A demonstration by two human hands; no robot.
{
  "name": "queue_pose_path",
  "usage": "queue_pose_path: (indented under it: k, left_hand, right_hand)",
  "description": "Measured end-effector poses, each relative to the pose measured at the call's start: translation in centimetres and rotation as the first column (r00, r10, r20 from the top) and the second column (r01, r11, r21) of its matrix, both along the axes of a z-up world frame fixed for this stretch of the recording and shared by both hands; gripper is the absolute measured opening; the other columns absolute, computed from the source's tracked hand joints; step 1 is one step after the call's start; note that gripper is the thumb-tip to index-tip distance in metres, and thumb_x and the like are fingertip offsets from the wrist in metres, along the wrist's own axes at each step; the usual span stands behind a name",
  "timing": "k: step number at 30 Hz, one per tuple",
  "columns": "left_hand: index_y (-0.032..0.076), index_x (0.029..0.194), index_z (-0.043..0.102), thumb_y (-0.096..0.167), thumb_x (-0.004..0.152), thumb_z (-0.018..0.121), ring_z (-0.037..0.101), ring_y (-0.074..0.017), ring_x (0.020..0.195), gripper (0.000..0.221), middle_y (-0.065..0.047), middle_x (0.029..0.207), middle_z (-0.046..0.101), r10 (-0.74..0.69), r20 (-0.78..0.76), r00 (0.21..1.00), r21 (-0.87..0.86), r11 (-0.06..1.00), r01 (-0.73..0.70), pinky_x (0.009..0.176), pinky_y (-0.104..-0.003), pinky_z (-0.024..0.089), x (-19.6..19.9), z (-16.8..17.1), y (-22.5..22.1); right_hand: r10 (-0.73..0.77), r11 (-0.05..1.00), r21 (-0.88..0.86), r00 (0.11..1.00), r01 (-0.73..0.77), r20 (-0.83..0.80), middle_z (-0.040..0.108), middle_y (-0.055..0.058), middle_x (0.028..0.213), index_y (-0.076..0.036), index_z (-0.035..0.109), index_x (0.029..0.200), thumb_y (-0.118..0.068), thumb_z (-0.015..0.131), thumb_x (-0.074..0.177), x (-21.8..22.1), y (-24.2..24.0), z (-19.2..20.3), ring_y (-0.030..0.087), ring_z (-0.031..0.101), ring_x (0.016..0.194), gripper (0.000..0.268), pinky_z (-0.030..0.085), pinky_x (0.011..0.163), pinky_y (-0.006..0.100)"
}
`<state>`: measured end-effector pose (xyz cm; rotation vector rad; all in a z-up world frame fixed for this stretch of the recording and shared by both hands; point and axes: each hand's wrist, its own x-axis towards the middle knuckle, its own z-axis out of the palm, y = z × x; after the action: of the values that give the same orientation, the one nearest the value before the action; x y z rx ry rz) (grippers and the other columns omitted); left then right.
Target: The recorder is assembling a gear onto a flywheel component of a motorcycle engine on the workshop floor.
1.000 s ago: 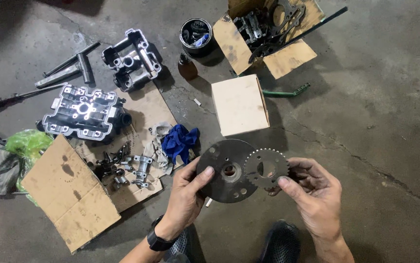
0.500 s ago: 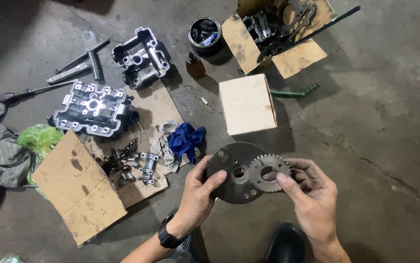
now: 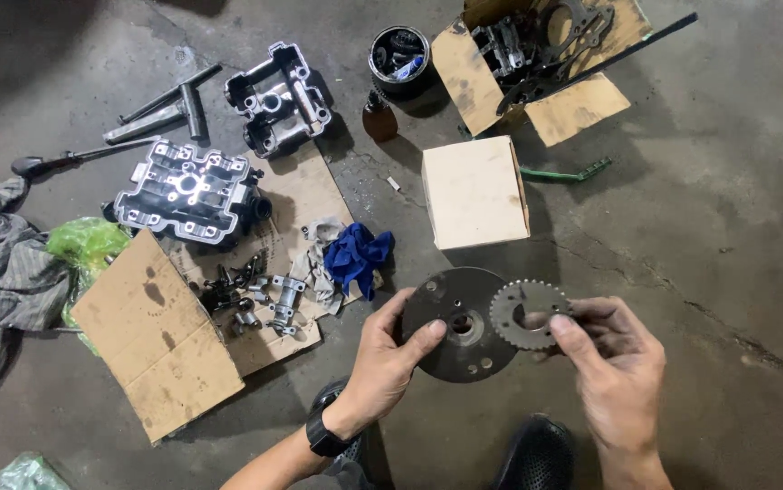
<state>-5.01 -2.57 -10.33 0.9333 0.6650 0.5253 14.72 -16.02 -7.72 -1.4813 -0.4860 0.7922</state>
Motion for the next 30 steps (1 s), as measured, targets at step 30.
queue_pose_path:
  k: [30]
  left_hand:
    - [-0.004, 0.124, 0.066, 0.017, 0.093, 0.074, 0.068, -0.0106, 0.097, 0.038, -0.007, 0.110, 0.074, 0.001, -0.040, 0.999, -0.053, 0.999, -0.003, 0.088, -0.028, 0.059, 0.0, 0.1, 0.1]
  right_hand:
    - [0.091, 0.989, -0.144, 0.911, -0.036, 0.401, 0.074, 0.010, 0.094, 0.002, 0.073, 0.109, -0.006, 0.073, 0.094, -0.8, 0.2, -0.8, 0.013, 0.067, 0.076, 0.017, 0.056, 0.066, 0.023]
